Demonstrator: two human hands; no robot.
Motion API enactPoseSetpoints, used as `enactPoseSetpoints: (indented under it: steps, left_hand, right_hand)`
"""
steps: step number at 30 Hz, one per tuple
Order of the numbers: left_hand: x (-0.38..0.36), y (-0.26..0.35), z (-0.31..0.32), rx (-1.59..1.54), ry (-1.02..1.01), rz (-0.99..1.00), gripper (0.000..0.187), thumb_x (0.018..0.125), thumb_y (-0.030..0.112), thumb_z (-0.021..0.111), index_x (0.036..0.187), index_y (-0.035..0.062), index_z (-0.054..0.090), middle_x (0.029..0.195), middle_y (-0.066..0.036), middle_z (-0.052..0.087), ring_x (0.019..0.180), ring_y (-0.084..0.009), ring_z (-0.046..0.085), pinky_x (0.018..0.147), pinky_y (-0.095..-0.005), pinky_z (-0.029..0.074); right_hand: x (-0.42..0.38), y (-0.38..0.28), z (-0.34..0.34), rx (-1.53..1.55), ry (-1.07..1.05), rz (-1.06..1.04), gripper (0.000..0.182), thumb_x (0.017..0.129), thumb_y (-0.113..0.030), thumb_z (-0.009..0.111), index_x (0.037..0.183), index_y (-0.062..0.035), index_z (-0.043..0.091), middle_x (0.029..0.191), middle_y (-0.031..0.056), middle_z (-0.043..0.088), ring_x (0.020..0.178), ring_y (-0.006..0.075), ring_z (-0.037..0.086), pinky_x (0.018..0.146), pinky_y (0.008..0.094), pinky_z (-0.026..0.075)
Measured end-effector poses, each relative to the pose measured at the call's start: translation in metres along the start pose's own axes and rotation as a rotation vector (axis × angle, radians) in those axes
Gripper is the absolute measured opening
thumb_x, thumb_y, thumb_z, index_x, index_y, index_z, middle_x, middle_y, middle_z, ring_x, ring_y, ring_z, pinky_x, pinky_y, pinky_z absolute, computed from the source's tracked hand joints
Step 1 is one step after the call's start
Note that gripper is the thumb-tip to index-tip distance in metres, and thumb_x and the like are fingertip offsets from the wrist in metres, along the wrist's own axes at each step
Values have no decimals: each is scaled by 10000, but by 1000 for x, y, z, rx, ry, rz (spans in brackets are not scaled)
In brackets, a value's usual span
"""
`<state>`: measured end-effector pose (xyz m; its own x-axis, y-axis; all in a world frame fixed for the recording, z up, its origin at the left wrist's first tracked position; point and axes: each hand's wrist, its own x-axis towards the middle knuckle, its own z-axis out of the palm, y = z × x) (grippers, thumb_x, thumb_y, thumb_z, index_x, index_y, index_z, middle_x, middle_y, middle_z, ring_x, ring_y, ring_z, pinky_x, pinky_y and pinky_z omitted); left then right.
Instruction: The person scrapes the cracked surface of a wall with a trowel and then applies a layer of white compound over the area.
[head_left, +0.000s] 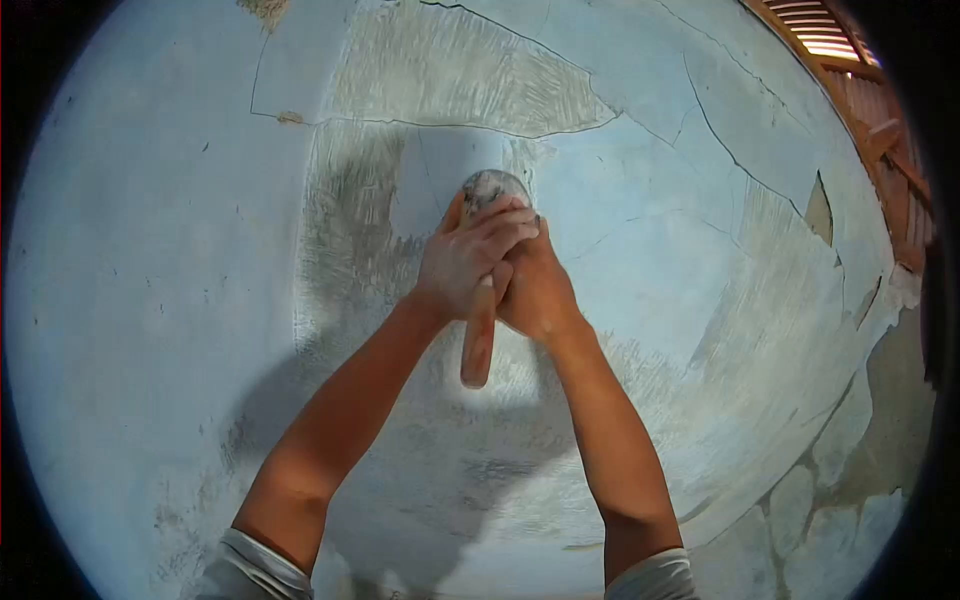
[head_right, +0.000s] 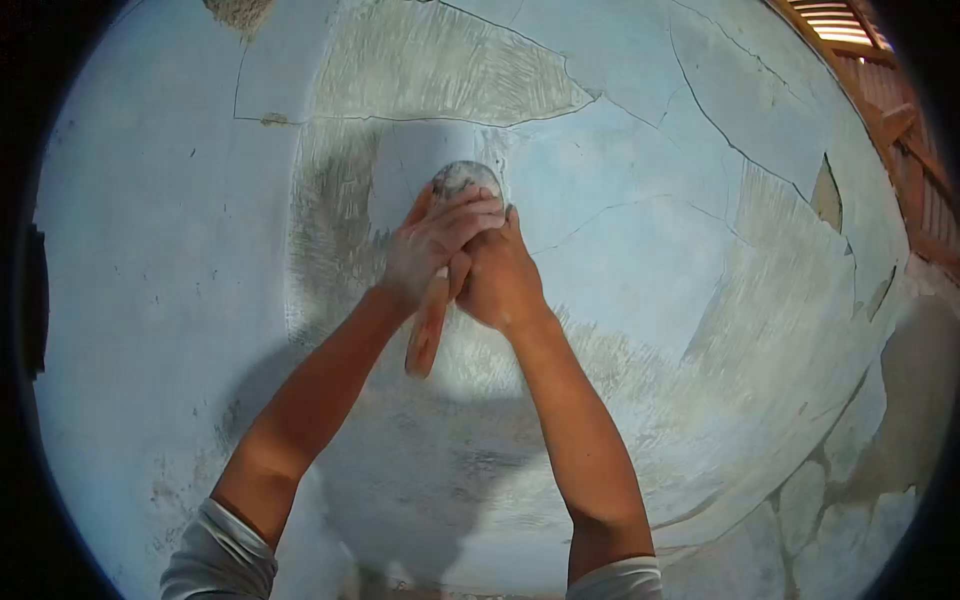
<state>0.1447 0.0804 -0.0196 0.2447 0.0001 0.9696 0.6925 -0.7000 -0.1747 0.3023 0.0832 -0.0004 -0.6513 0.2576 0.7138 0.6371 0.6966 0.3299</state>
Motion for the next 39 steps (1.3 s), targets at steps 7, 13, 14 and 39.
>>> enactPoseSetpoints:
  steps: [7,13,14,39]
  left_hand:
    - [11,-9,7,-55,41,71,367,961,367,543,1225,149,675,1648,-79,505,1572,-373,378,1301,-640,169]
    - [4,-3,0,-186,-123,58,770,1048,663,293,1390,68,641,1473,-185,622,1459,-417,513,1260,-614,239]
    - [-9,3,-1,-177,-145,34,791,1043,679,289,1391,63,644,1447,-184,638,1439,-417,535,1256,-608,252]
    - [17,-6,3,-140,-90,60,375,925,149,509,1254,69,669,1296,-145,692,1259,-382,641,1139,-423,467]
  right_hand:
    - [2,2,24,-50,338,98,652,882,-359,736,1467,-100,611,1571,183,541,1554,367,381,1280,656,214]
    - [-3,4,26,18,267,75,519,896,-339,693,1340,-71,703,1391,162,680,1441,348,529,1305,533,266]
    - [-14,-2,35,37,317,75,496,895,-333,691,1314,-68,715,1350,167,698,1421,348,546,1303,513,276]
    - [10,1,17,227,499,46,231,857,-221,712,1023,-82,792,1040,101,782,1142,311,713,1228,499,405]
